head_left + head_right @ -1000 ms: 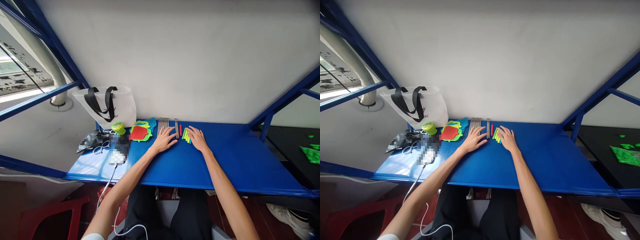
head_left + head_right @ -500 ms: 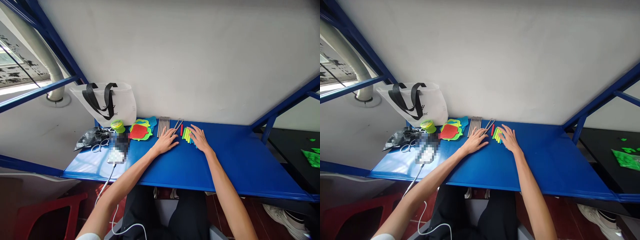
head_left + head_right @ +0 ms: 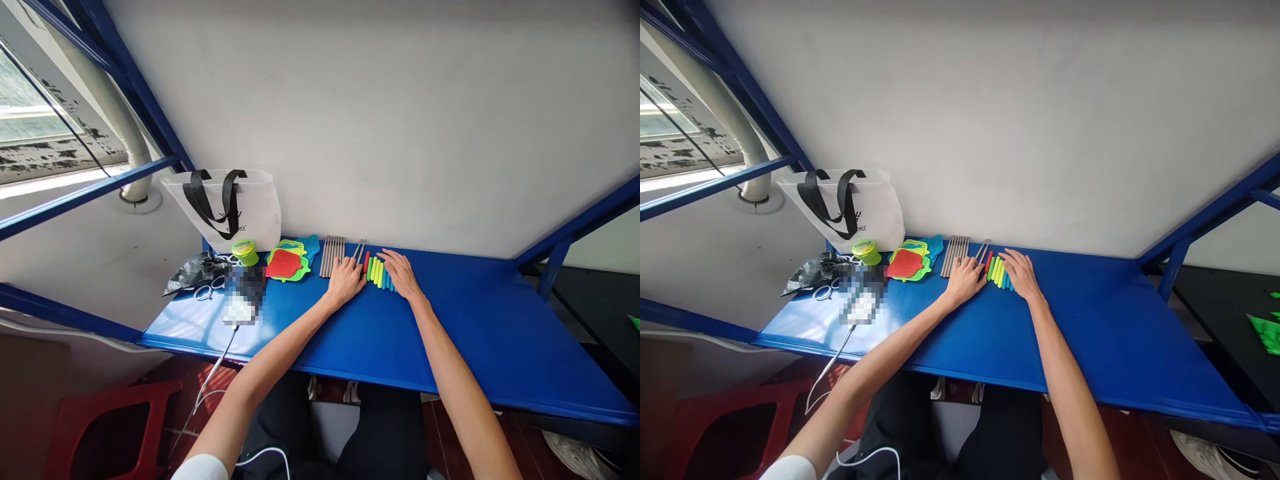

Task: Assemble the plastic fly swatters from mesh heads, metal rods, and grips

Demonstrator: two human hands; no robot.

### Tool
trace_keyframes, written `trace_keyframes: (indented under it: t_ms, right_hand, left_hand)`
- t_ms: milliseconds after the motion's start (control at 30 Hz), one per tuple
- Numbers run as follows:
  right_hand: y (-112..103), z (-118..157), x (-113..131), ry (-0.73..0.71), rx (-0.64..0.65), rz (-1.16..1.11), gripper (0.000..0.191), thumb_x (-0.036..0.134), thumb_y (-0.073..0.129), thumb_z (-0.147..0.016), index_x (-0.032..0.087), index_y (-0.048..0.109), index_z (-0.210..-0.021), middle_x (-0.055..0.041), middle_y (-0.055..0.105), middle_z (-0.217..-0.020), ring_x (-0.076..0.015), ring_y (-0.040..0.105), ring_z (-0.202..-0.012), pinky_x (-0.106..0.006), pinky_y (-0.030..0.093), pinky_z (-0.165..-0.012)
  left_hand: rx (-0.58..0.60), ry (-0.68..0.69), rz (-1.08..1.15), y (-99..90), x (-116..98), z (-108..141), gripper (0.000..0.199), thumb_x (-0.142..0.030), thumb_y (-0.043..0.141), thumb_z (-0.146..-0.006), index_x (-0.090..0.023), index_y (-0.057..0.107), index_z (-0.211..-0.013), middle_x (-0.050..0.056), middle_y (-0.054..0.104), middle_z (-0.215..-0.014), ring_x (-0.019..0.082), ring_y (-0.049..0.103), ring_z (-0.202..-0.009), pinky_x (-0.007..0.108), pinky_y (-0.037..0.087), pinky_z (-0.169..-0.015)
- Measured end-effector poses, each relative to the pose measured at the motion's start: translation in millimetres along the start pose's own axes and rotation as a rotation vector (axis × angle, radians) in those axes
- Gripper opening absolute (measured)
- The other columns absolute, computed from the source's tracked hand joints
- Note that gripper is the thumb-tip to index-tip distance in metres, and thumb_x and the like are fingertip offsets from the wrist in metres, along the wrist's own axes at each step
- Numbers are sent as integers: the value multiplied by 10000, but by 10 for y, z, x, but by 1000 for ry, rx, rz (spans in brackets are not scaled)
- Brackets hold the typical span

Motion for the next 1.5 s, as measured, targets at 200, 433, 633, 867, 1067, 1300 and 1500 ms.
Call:
trace_keyframes:
  t_ms: [200,433,633,867,1067,1300,1500]
  right_hand:
    - [34,174,171,-183,155,177,656,731,498,-1093,465,505,-1693,-10,371,-1826,-398,321,-1693,-810,85,-1356]
    - [33,-1,106,-226,166,193,599,675,545,-1097,496,534,-1668,26,420,-1799,-366,367,-1678,-735,173,-1387]
    - [16,21,130,-233,127,217,634,685,539,-1097,484,493,-1697,19,418,-1801,-371,357,-1681,-745,112,-1391]
    - [116,94,308,-238,128,267,595,689,563,-1095,535,511,-1667,42,386,-1813,-379,339,-1688,-790,50,-1371]
    - [165,-8,284,-246,141,220,481,606,467,-1152,529,594,-1610,36,485,-1758,-359,451,-1631,-779,140,-1370]
    - [41,29,204,-251,115,203,545,593,498,-1139,523,502,-1679,27,523,-1733,-351,462,-1622,-756,89,-1386]
    - [-117,200,-30,-71,143,188,830,741,634,-1026,502,341,-1764,5,299,-1854,-430,290,-1699,-819,106,-1353]
  left_hand:
    - [34,-12,75,17,59,32,445,-445,491,-1139,-175,754,-1374,169,698,-1172,351,616,-1143,495,470,-1003]
    - [25,-70,126,39,60,82,512,-485,467,-1134,-188,697,-1482,184,665,-1292,376,601,-1197,540,458,-1086]
    - [-3,-116,105,35,79,116,541,-535,525,-1108,-190,688,-1492,231,589,-1530,437,546,-1350,639,455,-1121]
    - [11,-103,85,21,95,105,468,-461,492,-1128,-177,739,-1407,220,670,-1304,411,596,-1250,646,459,-1114]
    - [11,-105,97,-13,108,99,490,-469,477,-1135,-172,742,-1421,216,676,-1278,410,604,-1234,618,468,-1095]
    - [4,-108,139,-39,131,111,494,-452,446,-1139,-216,715,-1479,209,673,-1323,417,581,-1254,639,438,-1127]
    - [-10,13,162,-72,95,120,419,-407,497,-1136,-269,670,-1492,156,662,-1424,372,585,-1347,633,370,-1252]
Point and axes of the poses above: each hand's wrist, its own z-axis away from the middle knuckle, its own y-axis out of the palm, x = y × z, the point moved 2 cm from there along -z, towards the middle knuckle
